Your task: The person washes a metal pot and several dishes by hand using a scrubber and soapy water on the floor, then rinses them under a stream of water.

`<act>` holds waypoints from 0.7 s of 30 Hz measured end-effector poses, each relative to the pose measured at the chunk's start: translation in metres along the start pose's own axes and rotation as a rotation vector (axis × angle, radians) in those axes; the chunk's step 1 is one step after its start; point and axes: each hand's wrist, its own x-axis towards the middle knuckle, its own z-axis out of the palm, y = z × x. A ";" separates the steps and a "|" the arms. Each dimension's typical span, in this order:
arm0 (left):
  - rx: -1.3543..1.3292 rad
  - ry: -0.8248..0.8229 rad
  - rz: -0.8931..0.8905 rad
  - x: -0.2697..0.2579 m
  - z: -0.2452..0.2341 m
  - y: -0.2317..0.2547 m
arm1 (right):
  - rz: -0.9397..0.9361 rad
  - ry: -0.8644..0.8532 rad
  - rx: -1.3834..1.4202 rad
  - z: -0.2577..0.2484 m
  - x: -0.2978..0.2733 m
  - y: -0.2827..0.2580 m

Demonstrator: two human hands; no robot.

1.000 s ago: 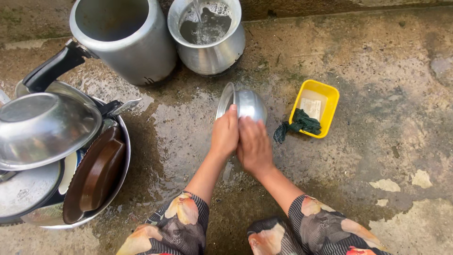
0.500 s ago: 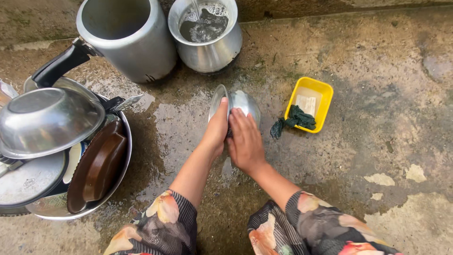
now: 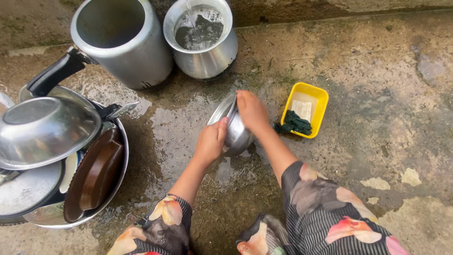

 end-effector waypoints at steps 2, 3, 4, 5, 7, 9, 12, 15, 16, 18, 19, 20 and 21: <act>-0.106 0.068 0.001 0.008 -0.001 -0.004 | -0.210 0.191 -0.110 0.023 -0.045 -0.021; -0.180 0.054 -0.043 0.014 -0.002 -0.006 | -0.317 0.248 -0.254 0.033 -0.070 -0.032; -0.253 0.038 -0.089 0.021 -0.005 -0.008 | -0.425 0.302 -0.398 0.040 -0.092 -0.038; -0.334 0.029 -0.136 0.028 -0.003 -0.008 | -0.473 0.275 -0.412 0.039 -0.106 -0.037; -0.262 0.058 -0.138 0.030 0.008 -0.005 | -0.563 0.215 -0.425 0.044 -0.124 -0.034; -0.223 0.092 -0.085 0.021 0.013 -0.006 | -0.576 0.323 -0.315 0.041 -0.123 -0.023; -0.218 0.109 0.003 0.001 0.017 -0.010 | -0.335 0.444 0.036 0.039 -0.088 -0.004; -0.152 0.058 -0.015 -0.007 0.013 -0.017 | 0.029 0.162 0.406 0.014 -0.026 0.028; -0.119 0.051 0.016 -0.010 0.014 -0.017 | 0.170 0.087 0.529 0.008 -0.019 0.035; -0.143 0.071 0.029 -0.010 0.018 -0.020 | 0.209 0.100 0.585 0.011 -0.017 0.038; -0.198 0.090 0.007 -0.011 0.020 -0.022 | 0.115 0.190 0.521 0.018 -0.028 0.034; -0.253 0.110 -0.015 -0.011 0.021 -0.024 | 0.022 0.281 0.454 0.026 -0.041 0.028; -0.301 0.134 -0.069 -0.007 0.020 -0.026 | -0.100 0.356 0.359 0.033 -0.062 0.020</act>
